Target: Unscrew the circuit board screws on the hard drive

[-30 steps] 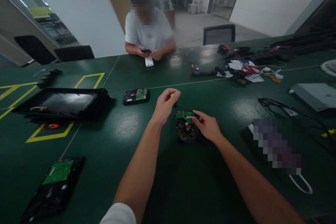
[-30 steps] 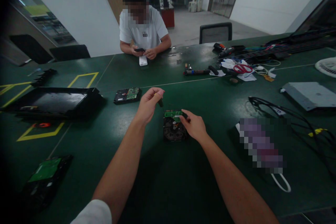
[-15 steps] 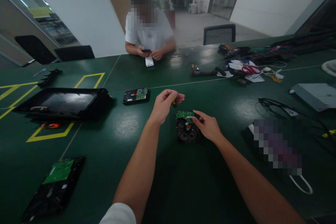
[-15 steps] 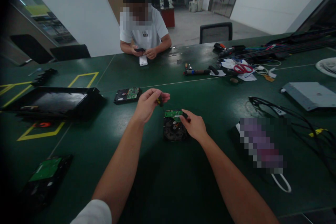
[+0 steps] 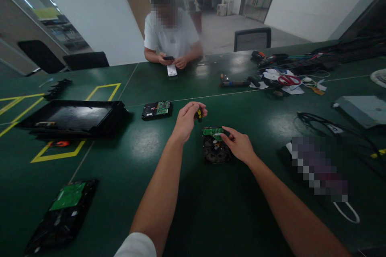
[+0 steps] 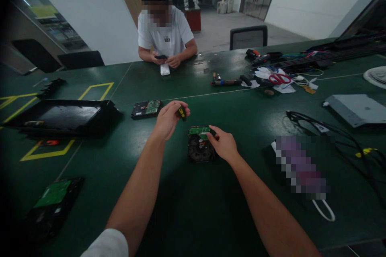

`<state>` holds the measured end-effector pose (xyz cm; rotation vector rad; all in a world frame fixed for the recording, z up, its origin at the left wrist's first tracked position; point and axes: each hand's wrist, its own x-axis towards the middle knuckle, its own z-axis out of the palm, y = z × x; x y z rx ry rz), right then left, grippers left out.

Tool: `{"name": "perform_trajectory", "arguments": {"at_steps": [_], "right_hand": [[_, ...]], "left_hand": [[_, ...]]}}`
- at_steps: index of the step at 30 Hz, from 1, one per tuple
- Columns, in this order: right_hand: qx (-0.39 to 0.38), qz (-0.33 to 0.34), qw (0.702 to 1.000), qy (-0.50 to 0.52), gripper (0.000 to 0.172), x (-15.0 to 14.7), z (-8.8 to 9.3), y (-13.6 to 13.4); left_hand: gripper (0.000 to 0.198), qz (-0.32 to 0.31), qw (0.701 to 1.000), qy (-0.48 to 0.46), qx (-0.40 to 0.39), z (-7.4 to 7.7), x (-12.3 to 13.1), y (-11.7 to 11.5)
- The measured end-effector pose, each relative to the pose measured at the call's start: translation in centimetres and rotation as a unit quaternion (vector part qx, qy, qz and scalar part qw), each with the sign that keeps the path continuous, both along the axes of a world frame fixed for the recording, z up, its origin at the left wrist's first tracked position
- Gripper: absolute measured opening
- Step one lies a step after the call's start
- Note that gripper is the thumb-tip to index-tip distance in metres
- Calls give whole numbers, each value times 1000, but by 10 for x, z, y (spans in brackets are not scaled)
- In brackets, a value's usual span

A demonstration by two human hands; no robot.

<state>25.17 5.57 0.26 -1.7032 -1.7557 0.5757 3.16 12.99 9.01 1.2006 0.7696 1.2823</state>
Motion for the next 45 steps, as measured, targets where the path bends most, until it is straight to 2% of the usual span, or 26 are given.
{"name": "perform_trajectory", "arguments": {"at_steps": [6, 13, 16, 23, 29, 32, 37, 45], "right_hand": [[-2, -3, 1000, 7, 50, -2, -2, 0], [2, 2, 1000, 8, 49, -2, 1, -1], [3, 4, 1000, 6, 49, -2, 1, -1], [-2, 1, 1000, 2, 50, -1, -1, 0], [4, 1, 1000, 3, 49, -1, 0, -1], [-1, -2, 1000, 6, 49, -2, 0, -1], [-3, -3, 1000, 8, 49, -2, 1, -1], [-4, 0, 1000, 4, 49, -2, 3, -1]], "left_hand": [[29, 27, 998, -51, 8, -6, 12, 1], [23, 32, 993, 86, 75, 0, 9, -6], [22, 35, 989, 111, 94, 3, 5, -6], [23, -26, 999, 20, 28, 0, 6, -5], [14, -36, 999, -22, -33, 2, 6, -6], [16, -24, 1000, -10, -10, 3, 3, -4], [22, 38, 997, 62, 26, 3, -2, 0], [20, 21, 999, -32, -12, -1, 1, 3]]}}
